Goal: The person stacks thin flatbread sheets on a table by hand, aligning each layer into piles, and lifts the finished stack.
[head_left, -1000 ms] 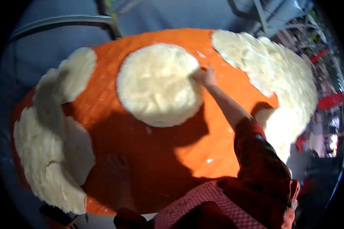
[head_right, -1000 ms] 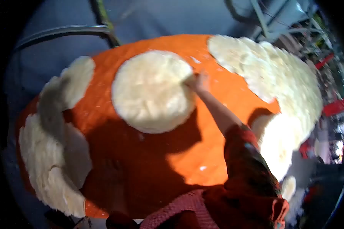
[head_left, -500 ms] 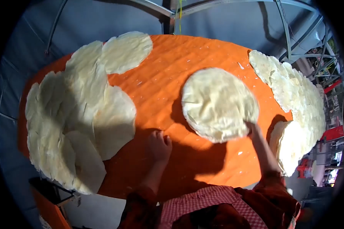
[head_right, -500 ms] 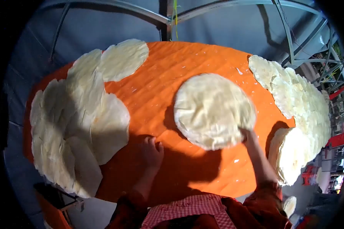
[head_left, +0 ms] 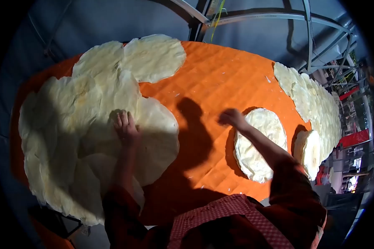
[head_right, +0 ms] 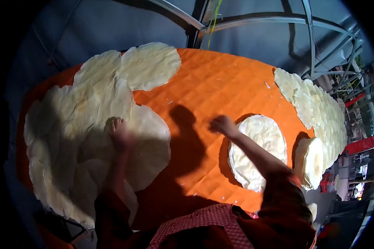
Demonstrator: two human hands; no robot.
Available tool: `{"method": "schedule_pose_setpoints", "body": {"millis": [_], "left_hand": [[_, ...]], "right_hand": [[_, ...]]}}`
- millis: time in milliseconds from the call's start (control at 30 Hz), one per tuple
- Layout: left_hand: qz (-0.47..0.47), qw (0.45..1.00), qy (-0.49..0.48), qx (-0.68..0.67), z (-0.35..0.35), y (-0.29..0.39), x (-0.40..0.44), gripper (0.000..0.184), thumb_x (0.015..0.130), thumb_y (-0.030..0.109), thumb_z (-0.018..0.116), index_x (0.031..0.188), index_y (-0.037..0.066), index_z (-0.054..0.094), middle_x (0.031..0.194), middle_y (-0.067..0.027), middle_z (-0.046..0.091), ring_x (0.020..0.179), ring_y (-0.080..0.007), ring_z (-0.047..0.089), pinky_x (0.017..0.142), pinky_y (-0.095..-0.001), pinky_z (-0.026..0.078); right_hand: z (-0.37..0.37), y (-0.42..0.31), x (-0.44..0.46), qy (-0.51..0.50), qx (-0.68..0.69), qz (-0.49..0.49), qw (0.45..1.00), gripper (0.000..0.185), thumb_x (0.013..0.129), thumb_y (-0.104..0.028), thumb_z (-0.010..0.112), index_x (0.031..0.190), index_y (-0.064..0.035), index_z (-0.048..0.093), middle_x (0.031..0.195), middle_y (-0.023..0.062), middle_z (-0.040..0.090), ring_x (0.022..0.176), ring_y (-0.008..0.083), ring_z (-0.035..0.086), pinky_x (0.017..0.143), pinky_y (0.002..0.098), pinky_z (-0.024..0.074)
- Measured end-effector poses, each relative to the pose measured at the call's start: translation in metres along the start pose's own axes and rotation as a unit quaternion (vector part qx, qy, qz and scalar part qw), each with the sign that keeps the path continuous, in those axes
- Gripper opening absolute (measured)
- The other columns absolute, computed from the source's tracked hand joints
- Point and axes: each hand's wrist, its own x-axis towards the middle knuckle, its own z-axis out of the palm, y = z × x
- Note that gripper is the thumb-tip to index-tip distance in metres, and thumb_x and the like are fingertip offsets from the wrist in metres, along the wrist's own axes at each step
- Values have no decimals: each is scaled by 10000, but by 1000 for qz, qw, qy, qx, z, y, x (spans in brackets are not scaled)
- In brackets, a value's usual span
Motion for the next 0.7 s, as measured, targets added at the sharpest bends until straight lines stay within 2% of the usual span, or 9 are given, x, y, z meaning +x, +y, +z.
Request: {"method": "schedule_pose_setpoints", "body": {"millis": [100, 167, 200, 267, 400, 500, 567, 667, 700], "left_hand": [[-14, 997, -64, 46, -6, -13, 14, 704, 728, 354, 703, 1301, 37, 447, 1391, -173, 402, 1318, -342, 345, 1081, -599, 189], [49, 995, -38, 82, 32, -47, -3, 694, 747, 376, 687, 1300, 32, 447, 1387, -167, 405, 1318, -327, 348, 1090, -594, 173], [-16, 995, -83, 60, 3, -32, 7, 693, 763, 396, 661, 1308, 26, 444, 1343, -169, 449, 1291, -307, 387, 1095, -597, 162], [71, 990, -44, 117, -10, -35, 10, 651, 769, 397, 655, 1275, 32, 469, 1264, -160, 500, 1221, -304, 441, 1074, -599, 197], [105, 984, -63, 133, -31, -31, 36, 423, 800, 309, 626, 1124, 45, 558, 1045, -137, 580, 1023, -289, 538, 985, -535, 329], [121, 980, -81, 133, -28, -36, 42, 222, 836, 249, 569, 949, 59, 595, 885, -124, 576, 853, -270, 552, 855, -457, 402], [158, 982, -84, 65, -48, 8, 29, 155, 841, 205, 541, 866, 64, 601, 807, -129, 570, 786, -277, 556, 770, -421, 422], [270, 956, -108, -43, -79, 94, -16, 150, 848, 207, 546, 861, 67, 599, 805, -131, 569, 777, -276, 554, 746, -418, 431], [311, 939, -134, -61, -81, 121, -34, 148, 850, 207, 547, 859, 69, 598, 805, -132, 569, 775, -275, 553, 738, -418, 434]], "right_hand": [[116, -23, 140, -123, -54, 13, 991, 361, 777, -248, 733, 1012, 8, 633, 904, 65, 637, 847, 147, 598, 737, 297, 481], [164, -50, 138, -179, 63, -136, 972, 425, 730, -247, 760, 1032, 25, 638, 930, 78, 646, 876, 171, 598, 770, 321, 477], [172, -46, 145, -175, 31, -106, 978, 427, 723, -245, 759, 1025, 32, 642, 927, 82, 649, 878, 175, 597, 778, 326, 476], [180, -36, 155, -165, -38, -46, 984, 430, 709, -240, 757, 1011, 46, 649, 920, 91, 655, 883, 184, 596, 793, 336, 474], [146, -11, 146, -180, 13, -106, 978, 292, 754, -182, 708, 927, 49, 663, 850, 70, 652, 825, 130, 591, 734, 300, 479], [102, 0, 110, -86, 121, 120, 982, 211, 790, -138, 667, 896, 44, 654, 855, 47, 639, 770, 78, 565, 668, 265, 468], [85, 27, 70, -37, 227, 9, 973, 246, 812, -178, 650, 931, 38, 650, 862, 47, 634, 772, 80, 566, 657, 264, 467], [84, 21, 35, 20, 78, 78, 994, 286, 866, -236, 597, 988, 18, 647, 838, 29, 633, 788, 112, 579, 694, 273, 474], [81, 7, 26, -29, 178, 166, 969, 432, 931, -375, 520, 1170, -21, 587, 1039, 63, 635, 973, 177, 580, 859, 314, 466]]}}
